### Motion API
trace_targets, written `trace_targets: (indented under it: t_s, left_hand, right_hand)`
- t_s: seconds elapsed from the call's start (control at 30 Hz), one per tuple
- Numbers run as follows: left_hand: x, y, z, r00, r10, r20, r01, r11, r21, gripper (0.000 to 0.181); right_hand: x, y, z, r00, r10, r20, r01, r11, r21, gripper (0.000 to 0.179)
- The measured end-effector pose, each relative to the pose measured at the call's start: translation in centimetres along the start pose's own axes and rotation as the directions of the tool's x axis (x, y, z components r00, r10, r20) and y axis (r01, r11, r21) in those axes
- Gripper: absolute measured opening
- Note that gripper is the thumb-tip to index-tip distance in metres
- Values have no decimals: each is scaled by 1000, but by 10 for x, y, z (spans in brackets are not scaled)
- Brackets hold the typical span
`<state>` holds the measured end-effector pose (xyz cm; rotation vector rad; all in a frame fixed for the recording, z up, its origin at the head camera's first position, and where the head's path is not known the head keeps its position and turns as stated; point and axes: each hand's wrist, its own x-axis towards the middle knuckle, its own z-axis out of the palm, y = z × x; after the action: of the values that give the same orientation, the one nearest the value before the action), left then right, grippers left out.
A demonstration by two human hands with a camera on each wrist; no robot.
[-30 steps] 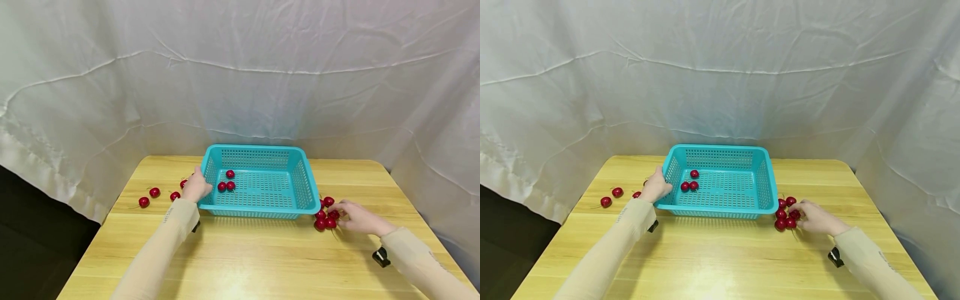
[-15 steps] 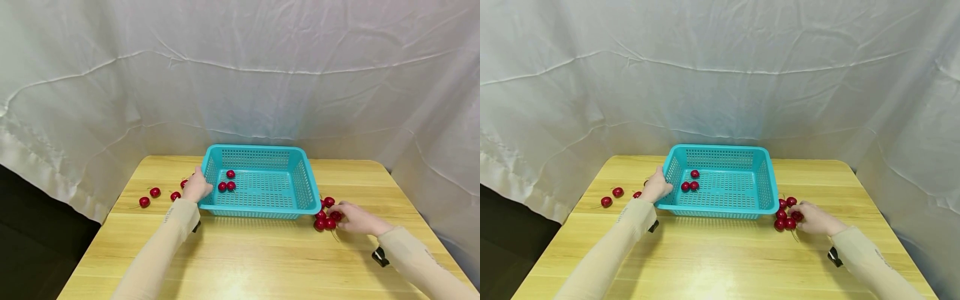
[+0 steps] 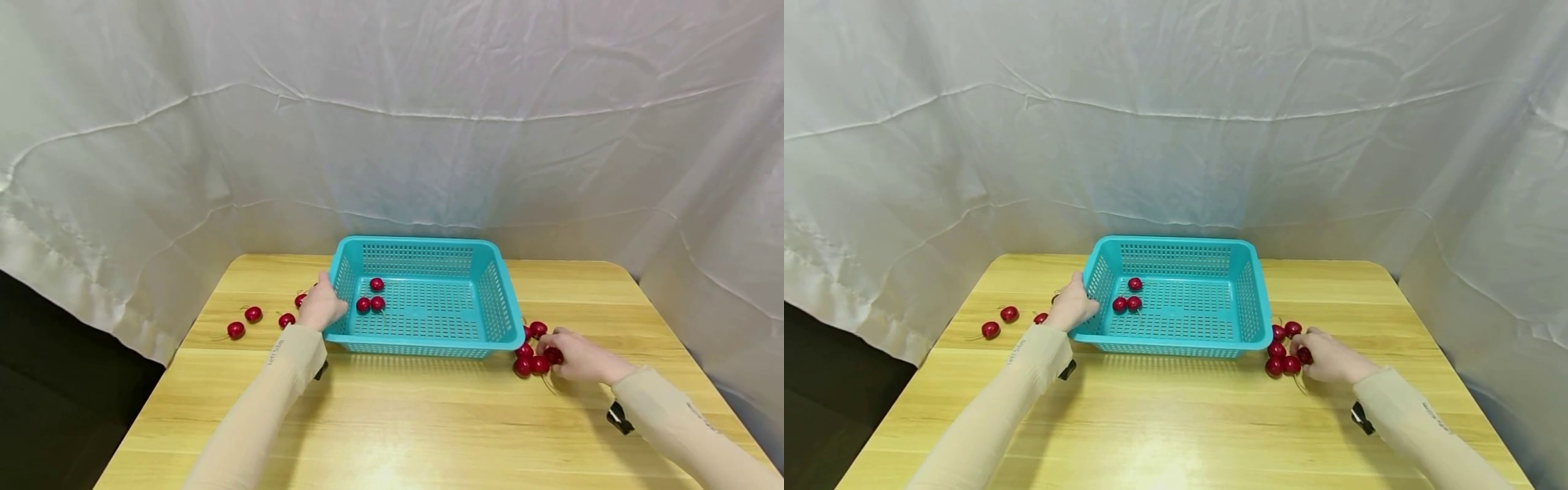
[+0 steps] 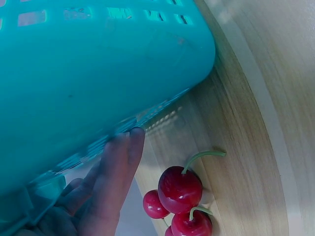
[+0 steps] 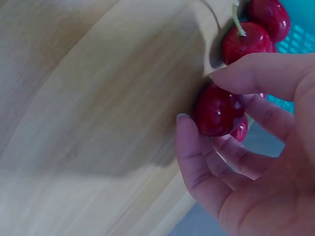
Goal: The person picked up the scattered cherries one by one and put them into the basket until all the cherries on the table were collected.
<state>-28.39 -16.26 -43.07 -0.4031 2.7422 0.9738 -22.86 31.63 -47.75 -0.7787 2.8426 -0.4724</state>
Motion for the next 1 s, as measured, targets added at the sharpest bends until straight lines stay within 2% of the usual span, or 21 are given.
trace_targets:
  t_s: [0.33, 0.7, 1.0]
  left_hand:
    - [-2, 0, 0, 1000, 13, -15, -13, 1000, 2, 83]
    - [-1, 0, 0, 1000, 9, -14, -9, 1000, -3, 84]
    - [0, 0, 1, 1000, 6, -16, -6, 1000, 9, 82]
  right_hand:
    - [0, 4, 6, 999, 50, 9, -50, 999, -11, 31]
    - [0, 9, 7, 1000, 6, 22, -6, 1000, 3, 28]
    - [-2, 12, 7, 1000, 4, 16, -5, 1000, 12, 27]
